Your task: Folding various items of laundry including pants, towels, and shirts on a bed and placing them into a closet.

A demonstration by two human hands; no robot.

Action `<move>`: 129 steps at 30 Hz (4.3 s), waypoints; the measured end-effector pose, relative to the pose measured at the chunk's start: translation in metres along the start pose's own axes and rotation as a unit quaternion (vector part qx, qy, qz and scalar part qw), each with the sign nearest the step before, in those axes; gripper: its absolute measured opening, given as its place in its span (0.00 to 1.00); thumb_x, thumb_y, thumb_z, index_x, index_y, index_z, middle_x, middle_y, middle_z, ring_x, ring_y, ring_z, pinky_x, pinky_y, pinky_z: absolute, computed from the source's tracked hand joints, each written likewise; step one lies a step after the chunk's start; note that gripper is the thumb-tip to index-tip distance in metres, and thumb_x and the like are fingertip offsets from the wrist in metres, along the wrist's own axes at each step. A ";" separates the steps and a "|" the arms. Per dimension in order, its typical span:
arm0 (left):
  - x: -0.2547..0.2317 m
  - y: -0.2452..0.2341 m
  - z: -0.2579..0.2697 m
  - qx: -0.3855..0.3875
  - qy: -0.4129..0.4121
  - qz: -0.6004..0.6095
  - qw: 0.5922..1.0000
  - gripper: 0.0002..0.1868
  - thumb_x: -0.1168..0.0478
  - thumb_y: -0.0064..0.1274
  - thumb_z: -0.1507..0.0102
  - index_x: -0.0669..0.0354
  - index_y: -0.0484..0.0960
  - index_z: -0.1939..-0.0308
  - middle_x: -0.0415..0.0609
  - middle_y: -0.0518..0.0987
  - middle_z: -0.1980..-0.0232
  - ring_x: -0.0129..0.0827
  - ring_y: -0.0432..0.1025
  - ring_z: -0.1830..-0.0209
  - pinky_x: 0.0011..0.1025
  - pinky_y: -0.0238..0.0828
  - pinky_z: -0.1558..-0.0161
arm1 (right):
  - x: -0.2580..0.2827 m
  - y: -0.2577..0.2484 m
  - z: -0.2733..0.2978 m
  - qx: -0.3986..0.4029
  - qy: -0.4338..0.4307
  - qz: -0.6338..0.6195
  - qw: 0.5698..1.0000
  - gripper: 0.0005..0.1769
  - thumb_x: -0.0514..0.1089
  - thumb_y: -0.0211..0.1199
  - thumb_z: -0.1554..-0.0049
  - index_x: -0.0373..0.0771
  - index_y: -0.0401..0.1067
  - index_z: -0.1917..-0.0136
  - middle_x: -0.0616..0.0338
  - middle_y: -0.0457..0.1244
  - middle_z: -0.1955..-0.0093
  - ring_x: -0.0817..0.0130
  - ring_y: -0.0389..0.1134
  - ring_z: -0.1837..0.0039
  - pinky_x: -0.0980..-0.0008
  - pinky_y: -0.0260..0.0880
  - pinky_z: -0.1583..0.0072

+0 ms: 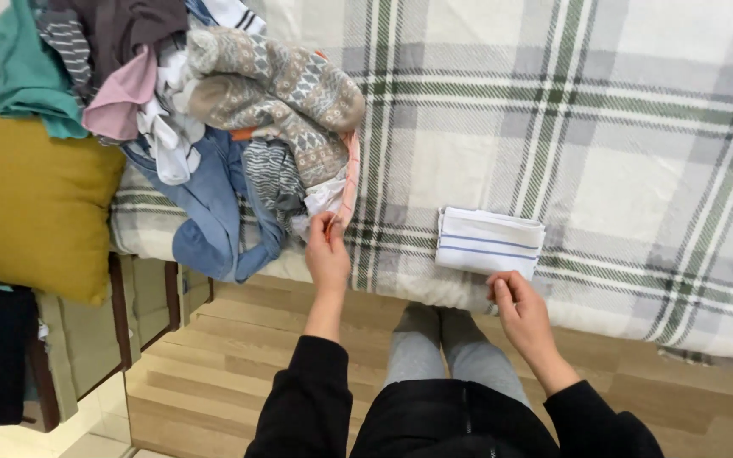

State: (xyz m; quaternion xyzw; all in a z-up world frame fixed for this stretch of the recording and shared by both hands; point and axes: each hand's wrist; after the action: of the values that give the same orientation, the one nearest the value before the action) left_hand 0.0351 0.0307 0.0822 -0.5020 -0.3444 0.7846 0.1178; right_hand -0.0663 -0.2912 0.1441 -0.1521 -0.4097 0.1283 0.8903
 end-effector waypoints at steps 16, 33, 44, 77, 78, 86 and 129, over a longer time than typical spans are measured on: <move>-0.306 -0.284 -0.006 -0.077 0.262 0.180 0.945 0.08 0.57 0.45 0.26 0.57 0.76 0.52 0.46 0.76 0.57 0.30 0.72 0.59 0.28 0.76 0.60 | 0.154 -0.080 0.083 0.045 0.001 0.012 0.999 0.13 0.46 0.51 0.35 0.45 0.76 0.49 0.61 0.73 0.59 0.69 0.74 0.53 0.71 0.66 0.46; -0.381 -0.390 0.004 -0.177 0.357 0.055 0.916 0.08 0.67 0.45 0.30 0.55 0.80 0.54 0.44 0.80 0.54 0.38 0.72 0.49 0.34 0.67 0.45 | 0.238 -0.114 0.118 0.073 -0.041 0.036 0.996 0.13 0.46 0.51 0.34 0.45 0.78 0.49 0.59 0.73 0.56 0.69 0.73 0.52 0.71 0.67 0.47; -0.379 -0.312 0.102 0.188 0.486 0.045 0.852 0.06 0.69 0.55 0.36 0.56 0.84 0.58 0.45 0.84 0.57 0.36 0.77 0.55 0.34 0.74 0.49 | 0.334 -0.109 0.165 0.043 -0.438 0.026 0.898 0.14 0.41 0.47 0.35 0.45 0.73 0.42 0.62 0.71 0.38 0.65 0.70 0.34 0.65 0.68 0.33; -0.326 -0.224 0.200 0.085 0.391 0.160 0.902 0.02 0.64 0.54 0.31 0.53 0.82 0.57 0.44 0.79 0.57 0.36 0.76 0.59 0.34 0.72 0.55 | 0.266 -0.081 0.162 0.376 -0.254 -0.224 0.863 0.23 0.46 0.60 0.38 0.35 0.64 0.33 0.56 0.70 0.57 0.72 0.72 0.57 0.71 0.73 0.51; -0.327 -0.224 0.198 0.063 0.403 0.157 0.899 0.02 0.62 0.53 0.31 0.53 0.81 0.57 0.45 0.79 0.57 0.37 0.75 0.58 0.35 0.72 0.54 | 0.272 -0.081 0.166 0.378 -0.271 -0.234 0.854 0.22 0.50 0.64 0.39 0.35 0.66 0.37 0.59 0.68 0.57 0.74 0.70 0.56 0.72 0.71 0.51; -0.331 -0.230 0.192 0.085 0.448 0.208 0.865 0.03 0.66 0.58 0.32 0.54 0.84 0.55 0.47 0.78 0.58 0.35 0.75 0.61 0.32 0.75 0.56 | 0.285 -0.084 0.171 0.300 -0.339 -0.173 0.875 0.05 0.38 0.61 0.41 0.36 0.71 0.51 0.57 0.64 0.66 0.69 0.67 0.64 0.72 0.73 0.58; -0.256 -0.273 0.119 -0.080 0.509 -0.309 0.799 0.31 0.68 0.57 0.36 0.53 0.69 0.29 0.45 0.77 0.50 0.37 0.73 0.59 0.35 0.71 0.49 | 0.235 -0.178 0.116 -0.160 -0.289 0.009 0.944 0.06 0.39 0.54 0.30 0.37 0.70 0.42 0.60 0.64 0.46 0.66 0.64 0.45 0.68 0.63 0.40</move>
State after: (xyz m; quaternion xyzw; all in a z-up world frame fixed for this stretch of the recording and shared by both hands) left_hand 0.0079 0.0450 0.4733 -0.7038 -0.4329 0.3073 0.4721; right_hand 0.0115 -0.3533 0.4448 -0.2525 -0.6627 0.1081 0.6967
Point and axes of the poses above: each hand's wrist, its own z-axis away from the middle knuckle, its own y-axis out of the palm, x = y × z
